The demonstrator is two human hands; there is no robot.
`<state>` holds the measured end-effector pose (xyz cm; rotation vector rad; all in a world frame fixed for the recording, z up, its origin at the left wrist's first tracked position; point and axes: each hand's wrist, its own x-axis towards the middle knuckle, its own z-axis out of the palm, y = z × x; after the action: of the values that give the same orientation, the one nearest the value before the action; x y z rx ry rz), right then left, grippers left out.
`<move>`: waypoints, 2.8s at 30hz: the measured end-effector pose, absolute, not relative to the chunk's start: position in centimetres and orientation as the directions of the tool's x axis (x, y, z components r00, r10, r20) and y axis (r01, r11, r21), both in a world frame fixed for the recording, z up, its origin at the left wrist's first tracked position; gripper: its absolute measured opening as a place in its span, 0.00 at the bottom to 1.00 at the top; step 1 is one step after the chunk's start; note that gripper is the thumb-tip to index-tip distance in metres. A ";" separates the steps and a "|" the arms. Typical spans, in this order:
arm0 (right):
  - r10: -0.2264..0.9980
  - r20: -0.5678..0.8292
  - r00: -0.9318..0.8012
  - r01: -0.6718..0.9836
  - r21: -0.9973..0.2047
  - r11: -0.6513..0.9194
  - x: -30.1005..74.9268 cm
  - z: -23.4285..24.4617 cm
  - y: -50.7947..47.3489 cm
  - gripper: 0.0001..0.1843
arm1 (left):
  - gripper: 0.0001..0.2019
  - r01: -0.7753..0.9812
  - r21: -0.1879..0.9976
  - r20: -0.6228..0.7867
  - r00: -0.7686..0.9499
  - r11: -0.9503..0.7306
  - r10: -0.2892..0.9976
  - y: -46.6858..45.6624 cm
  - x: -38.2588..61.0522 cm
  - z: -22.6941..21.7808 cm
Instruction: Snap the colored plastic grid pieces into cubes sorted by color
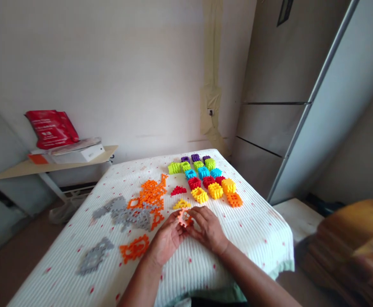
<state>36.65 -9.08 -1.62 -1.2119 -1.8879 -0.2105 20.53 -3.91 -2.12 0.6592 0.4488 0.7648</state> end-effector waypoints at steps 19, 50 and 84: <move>0.659 0.631 0.408 0.902 -0.169 -0.397 48.3 -1.4 -10.9 0.16 | 0.15 -0.398 0.781 -0.107 0.675 0.482 0.730 -3.6 20.3 -2.5; 0.579 0.804 0.136 0.988 -0.069 -0.136 48.2 -2.5 -10.2 0.17 | 0.10 0.980 0.127 0.155 0.133 -0.153 0.979 7.6 18.2 1.1; 0.769 0.627 -0.128 0.900 -0.253 0.356 37.6 -2.1 -9.8 0.16 | 0.18 0.241 0.957 0.110 0.223 -0.164 0.969 -3.4 22.3 -2.4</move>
<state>37.65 -9.81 -2.09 -1.4496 -1.9295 -0.2416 22.30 -3.36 -2.40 1.5954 1.1644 1.0156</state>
